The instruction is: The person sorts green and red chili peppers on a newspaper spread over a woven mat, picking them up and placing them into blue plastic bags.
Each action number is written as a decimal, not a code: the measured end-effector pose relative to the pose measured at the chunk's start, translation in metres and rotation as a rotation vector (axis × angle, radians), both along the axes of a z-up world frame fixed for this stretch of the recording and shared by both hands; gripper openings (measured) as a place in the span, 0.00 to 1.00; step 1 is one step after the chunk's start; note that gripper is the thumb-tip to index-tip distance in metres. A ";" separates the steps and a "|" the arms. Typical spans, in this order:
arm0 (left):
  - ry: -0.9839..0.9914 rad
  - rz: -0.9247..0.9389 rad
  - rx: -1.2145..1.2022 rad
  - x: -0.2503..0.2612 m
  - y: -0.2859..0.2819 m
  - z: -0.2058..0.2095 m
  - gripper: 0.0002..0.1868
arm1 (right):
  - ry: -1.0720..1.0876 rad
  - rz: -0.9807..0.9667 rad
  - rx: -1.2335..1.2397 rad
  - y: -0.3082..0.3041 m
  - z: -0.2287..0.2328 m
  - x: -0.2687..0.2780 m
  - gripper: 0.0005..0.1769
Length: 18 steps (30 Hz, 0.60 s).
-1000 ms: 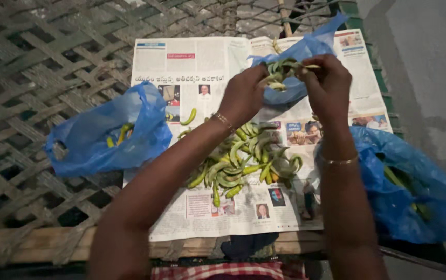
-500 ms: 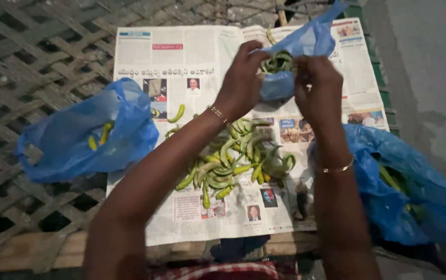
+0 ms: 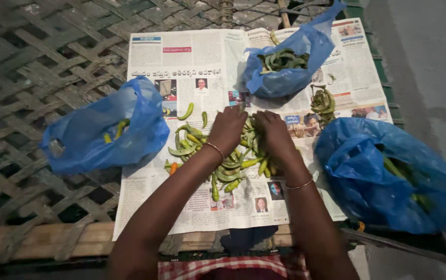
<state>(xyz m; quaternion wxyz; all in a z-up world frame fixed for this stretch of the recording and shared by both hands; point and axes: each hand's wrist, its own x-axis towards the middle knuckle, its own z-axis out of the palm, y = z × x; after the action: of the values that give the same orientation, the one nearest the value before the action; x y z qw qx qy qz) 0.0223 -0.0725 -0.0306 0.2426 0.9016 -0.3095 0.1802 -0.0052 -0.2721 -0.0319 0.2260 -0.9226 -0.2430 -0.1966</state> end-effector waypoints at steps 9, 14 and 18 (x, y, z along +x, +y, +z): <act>-0.026 0.176 0.062 -0.005 0.024 -0.013 0.20 | 0.064 -0.209 0.045 0.000 0.004 -0.003 0.21; 0.146 0.169 0.133 0.007 0.035 -0.020 0.15 | 0.078 -0.249 0.049 -0.005 0.003 -0.006 0.21; -0.175 0.110 0.077 0.008 0.039 -0.010 0.18 | 0.077 -0.289 0.015 -0.010 0.001 -0.007 0.20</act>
<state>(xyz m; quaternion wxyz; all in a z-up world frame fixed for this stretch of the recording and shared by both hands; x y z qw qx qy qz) 0.0299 -0.0334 -0.0404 0.1695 0.9068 -0.2861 0.2591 -0.0118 -0.2824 -0.0310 0.2114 -0.9532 -0.0973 -0.1931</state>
